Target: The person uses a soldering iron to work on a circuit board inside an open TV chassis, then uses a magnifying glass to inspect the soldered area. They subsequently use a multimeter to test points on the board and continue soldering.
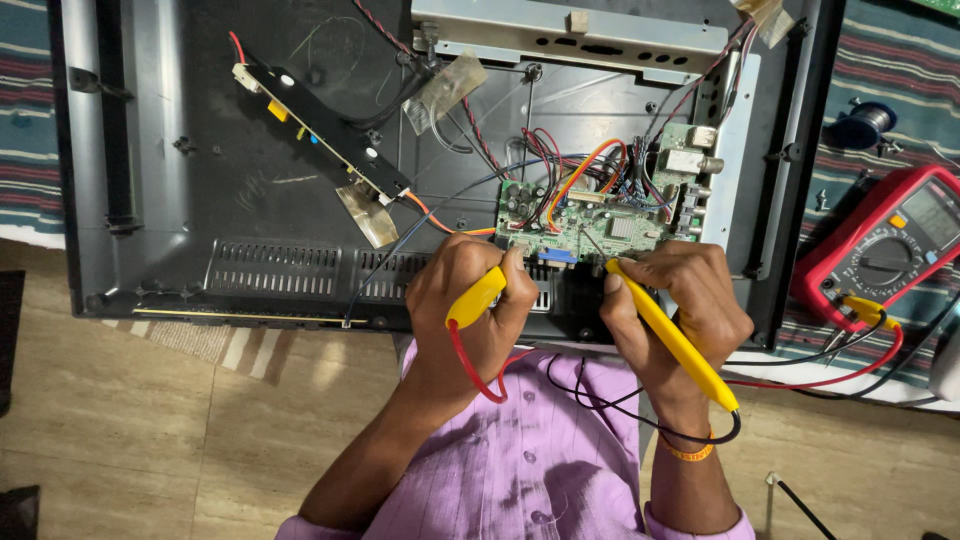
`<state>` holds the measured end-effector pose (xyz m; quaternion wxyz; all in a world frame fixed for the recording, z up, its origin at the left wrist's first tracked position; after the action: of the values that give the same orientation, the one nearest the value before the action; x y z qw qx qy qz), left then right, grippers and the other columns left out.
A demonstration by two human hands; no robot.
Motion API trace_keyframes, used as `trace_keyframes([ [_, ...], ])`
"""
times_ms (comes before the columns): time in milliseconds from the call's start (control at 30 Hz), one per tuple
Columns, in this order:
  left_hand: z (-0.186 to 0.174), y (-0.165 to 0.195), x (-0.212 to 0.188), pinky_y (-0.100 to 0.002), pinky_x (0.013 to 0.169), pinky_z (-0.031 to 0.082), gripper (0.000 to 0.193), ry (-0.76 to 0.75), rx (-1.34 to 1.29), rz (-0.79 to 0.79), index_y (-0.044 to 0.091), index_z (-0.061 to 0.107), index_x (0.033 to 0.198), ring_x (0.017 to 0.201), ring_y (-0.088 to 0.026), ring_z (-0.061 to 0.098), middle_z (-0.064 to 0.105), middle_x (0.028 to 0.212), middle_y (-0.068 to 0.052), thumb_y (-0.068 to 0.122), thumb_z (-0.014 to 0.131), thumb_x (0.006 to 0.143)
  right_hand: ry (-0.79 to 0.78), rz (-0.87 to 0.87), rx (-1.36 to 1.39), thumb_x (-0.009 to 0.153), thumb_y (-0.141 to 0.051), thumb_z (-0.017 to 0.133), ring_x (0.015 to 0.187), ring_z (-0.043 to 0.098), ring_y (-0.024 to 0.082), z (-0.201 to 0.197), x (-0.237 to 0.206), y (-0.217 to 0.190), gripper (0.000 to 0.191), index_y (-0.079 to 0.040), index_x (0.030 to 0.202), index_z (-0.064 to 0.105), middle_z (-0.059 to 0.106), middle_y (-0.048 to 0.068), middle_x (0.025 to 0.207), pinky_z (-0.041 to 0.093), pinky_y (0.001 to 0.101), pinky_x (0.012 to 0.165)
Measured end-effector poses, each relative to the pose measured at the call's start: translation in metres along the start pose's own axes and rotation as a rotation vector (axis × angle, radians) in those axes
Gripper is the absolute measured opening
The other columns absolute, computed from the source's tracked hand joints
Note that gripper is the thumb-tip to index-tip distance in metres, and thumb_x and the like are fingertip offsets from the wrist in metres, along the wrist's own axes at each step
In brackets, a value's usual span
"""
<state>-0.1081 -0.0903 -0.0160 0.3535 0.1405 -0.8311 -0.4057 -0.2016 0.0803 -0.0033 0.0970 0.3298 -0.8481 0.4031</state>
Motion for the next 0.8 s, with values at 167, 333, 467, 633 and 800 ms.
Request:
trace_keyframes([
  [167, -0.0001, 0.0001, 0.0000, -0.040, 0.066, 0.053, 0.020, 0.002, -0.014, 0.001, 0.004, 0.052, 0.091, 0.068, -0.029, 0.062, 0.058, 0.080, -0.010, 0.005, 0.070, 0.100, -0.007, 0.011, -0.006, 0.090, -0.005, 0.080, 0.086, 0.065, 0.022, 0.0002, -0.0001, 0.0009, 0.012, 0.000, 0.094, 0.070, 0.068, 0.010, 0.090, 0.053, 0.0309, 0.080],
  [333, 0.0012, -0.0009, 0.0001, -0.040, 0.064, 0.051, 0.021, -0.011, 0.006, -0.017, 0.004, 0.051, 0.090, 0.068, -0.030, 0.062, 0.058, 0.080, -0.011, 0.007, 0.070, 0.099, -0.010, -0.001, -0.003, 0.088, -0.003, 0.081, 0.086, 0.065, 0.022, -0.0002, 0.0016, 0.0006, 0.013, 0.000, 0.093, 0.070, 0.068, 0.011, 0.090, 0.052, 0.0310, 0.079],
  [467, 0.0003, -0.0010, 0.0000, -0.040, 0.065, 0.051, 0.021, -0.008, -0.001, -0.015, 0.004, 0.051, 0.091, 0.068, -0.029, 0.062, 0.058, 0.080, -0.011, 0.007, 0.070, 0.100, -0.023, -0.007, -0.004, 0.084, -0.001, 0.080, 0.085, 0.064, 0.023, 0.0013, 0.0029, -0.0002, 0.013, 0.001, 0.093, 0.070, 0.067, 0.011, 0.089, 0.052, 0.0313, 0.079],
  [633, 0.0005, 0.0000, 0.0002, -0.040, 0.064, 0.051, 0.021, 0.000, 0.003, -0.019, 0.004, 0.051, 0.090, 0.067, -0.029, 0.061, 0.057, 0.079, -0.010, 0.007, 0.070, 0.099, -0.036, -0.024, 0.010, 0.084, -0.001, 0.080, 0.085, 0.063, 0.023, 0.0013, 0.0043, -0.0019, 0.013, 0.001, 0.093, 0.070, 0.066, 0.011, 0.088, 0.052, 0.0319, 0.080],
  [800, 0.0008, -0.0021, -0.0002, -0.040, 0.063, 0.051, 0.021, -0.008, -0.014, -0.040, 0.004, 0.052, 0.090, 0.066, -0.029, 0.060, 0.057, 0.079, -0.010, 0.007, 0.070, 0.099, -0.047, -0.010, 0.027, 0.086, -0.003, 0.079, 0.085, 0.064, 0.023, 0.0012, 0.0015, 0.0032, 0.011, 0.001, 0.093, 0.071, 0.066, 0.011, 0.088, 0.052, 0.0317, 0.081],
])
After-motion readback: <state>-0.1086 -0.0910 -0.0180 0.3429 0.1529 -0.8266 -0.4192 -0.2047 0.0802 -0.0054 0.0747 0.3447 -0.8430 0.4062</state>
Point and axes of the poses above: each hand's wrist, its own x-axis towards the middle knuckle, its own z-axis out of the palm, y = z × x, the point moved 10 cm from there along x, towards the middle knuckle
